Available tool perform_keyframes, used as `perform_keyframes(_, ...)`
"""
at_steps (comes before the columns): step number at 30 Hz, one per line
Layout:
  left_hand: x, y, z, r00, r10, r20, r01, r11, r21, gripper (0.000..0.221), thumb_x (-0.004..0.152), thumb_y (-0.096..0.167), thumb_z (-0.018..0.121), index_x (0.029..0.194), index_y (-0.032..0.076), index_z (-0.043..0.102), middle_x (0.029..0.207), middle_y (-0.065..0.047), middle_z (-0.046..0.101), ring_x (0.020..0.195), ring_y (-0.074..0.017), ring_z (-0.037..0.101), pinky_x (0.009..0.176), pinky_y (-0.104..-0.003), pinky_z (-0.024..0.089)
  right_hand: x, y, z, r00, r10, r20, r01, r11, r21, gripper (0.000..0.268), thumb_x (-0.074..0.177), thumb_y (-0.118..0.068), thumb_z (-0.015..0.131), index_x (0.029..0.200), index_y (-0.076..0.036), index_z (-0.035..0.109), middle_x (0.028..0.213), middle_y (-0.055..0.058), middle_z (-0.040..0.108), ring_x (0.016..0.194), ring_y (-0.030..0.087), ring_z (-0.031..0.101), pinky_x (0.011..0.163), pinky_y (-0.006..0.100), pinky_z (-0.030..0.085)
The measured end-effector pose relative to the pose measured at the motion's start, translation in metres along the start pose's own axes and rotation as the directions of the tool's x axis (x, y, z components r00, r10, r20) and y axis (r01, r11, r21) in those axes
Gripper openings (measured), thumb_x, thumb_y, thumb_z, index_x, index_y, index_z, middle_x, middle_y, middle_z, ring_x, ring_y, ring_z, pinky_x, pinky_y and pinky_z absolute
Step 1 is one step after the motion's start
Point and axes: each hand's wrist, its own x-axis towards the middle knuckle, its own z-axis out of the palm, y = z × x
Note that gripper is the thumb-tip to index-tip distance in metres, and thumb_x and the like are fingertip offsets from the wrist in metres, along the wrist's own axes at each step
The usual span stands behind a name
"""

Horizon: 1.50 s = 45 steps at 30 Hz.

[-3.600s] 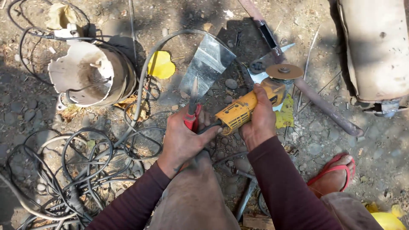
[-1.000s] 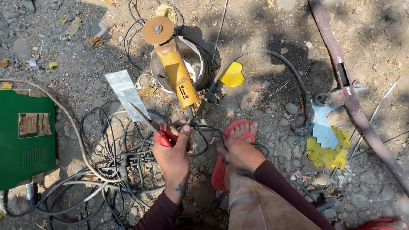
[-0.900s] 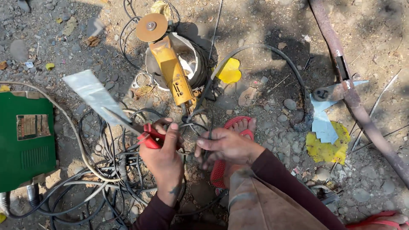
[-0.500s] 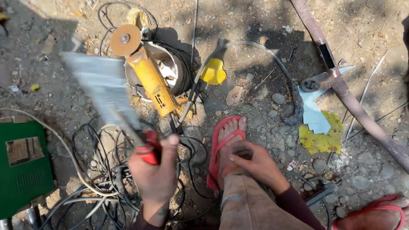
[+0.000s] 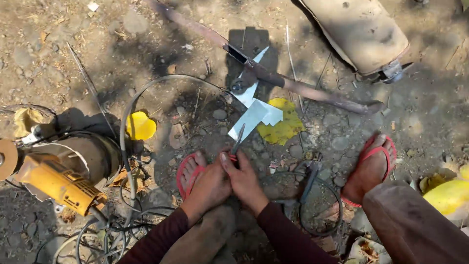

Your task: Cutting a metal patch with an angle grinder and fitting it onto an exhaust pipe using pliers

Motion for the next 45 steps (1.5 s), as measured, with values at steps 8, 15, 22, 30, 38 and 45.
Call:
perform_keyframes(8,0.019,-0.05,0.032,0.885,-0.465,-0.004,0.46,0.877,-0.138,0.061,0.087,0.057,0.073,0.131,0.016,0.063,0.116,-0.025,0.065,0.113,-0.0571,0.061,0.099,-0.071,0.044,0.049,0.0,-0.114,0.985,-0.169,0.035,0.168,0.891,-0.422,0.055,0.081,-0.031,0.086,0.123,0.001,0.071,0.114,0.028,0.072,0.108,0.045,0.071,0.089,0.05,0.06)
perform_keyframes(15,-0.008,-0.072,0.048,0.885,-0.434,-0.168,0.293,0.8,-0.523,0.031,0.09,0.028,0.076,0.099,0.0,0.068,0.084,-0.024,0.068,0.08,-0.0383,0.063,0.078,-0.046,0.048,0.167,-0.055,-0.222,0.739,-0.668,0.09,0.097,-0.026,-0.995,0.066,0.088,-0.034,0.078,0.143,-0.008,0.052,0.124,0.019,0.06,0.117,0.037,0.062,0.099,0.055,0.05)
perform_keyframes(22,-0.004,-0.075,0.059,0.839,-0.516,-0.172,0.355,0.759,-0.545,0.039,0.091,0.035,0.071,0.11,0.001,0.068,0.096,-0.032,0.066,0.095,-0.0529,0.058,0.089,-0.054,0.047,0.201,-0.066,-0.257,0.878,-0.428,0.213,0.146,-0.185,-0.972,0.05,0.104,-0.058,0.05,0.114,-0.011,0.064,0.103,0.014,0.077,0.104,0.037,0.074,0.089,0.059,0.052)
perform_keyframes(30,-0.007,-0.091,0.072,0.868,-0.403,-0.29,0.205,0.823,-0.529,0.024,0.091,0.022,0.068,0.106,0.003,0.067,0.09,-0.015,0.071,0.078,-0.0294,0.065,0.076,-0.041,0.052,0.137,-0.082,-0.296,0.625,-0.555,0.549,0.238,-0.534,-0.811,0.051,0.11,-0.062,0.047,0.093,-0.016,0.058,0.072,-0.003,0.063,0.056,0.016,0.062,0.055,0.029,0.053)
perform_keyframes(38,-0.013,-0.094,0.071,0.872,-0.381,-0.307,0.165,0.819,-0.549,0.02,0.091,0.02,0.067,0.099,0.002,0.066,0.086,-0.014,0.069,0.076,-0.027,0.065,0.073,-0.039,0.053,0.164,-0.024,-0.284,0.754,-0.336,0.564,0.279,-0.614,-0.738,0.04,0.098,-0.058,0.058,0.106,-0.019,0.062,0.07,-0.005,0.068,0.047,0.014,0.063,0.059,0.032,0.057)
perform_keyframes(45,-0.008,-0.089,0.07,0.879,-0.38,-0.287,0.184,0.826,-0.533,0.022,0.091,0.019,0.068,0.105,0.003,0.068,0.09,-0.014,0.071,0.079,-0.0279,0.067,0.077,-0.039,0.054,0.139,-0.034,-0.269,0.644,-0.414,0.643,0.386,-0.549,-0.741,0.037,0.088,-0.028,0.07,0.121,-0.014,0.062,0.104,0.004,0.071,0.087,0.02,0.073,0.086,0.036,0.063)
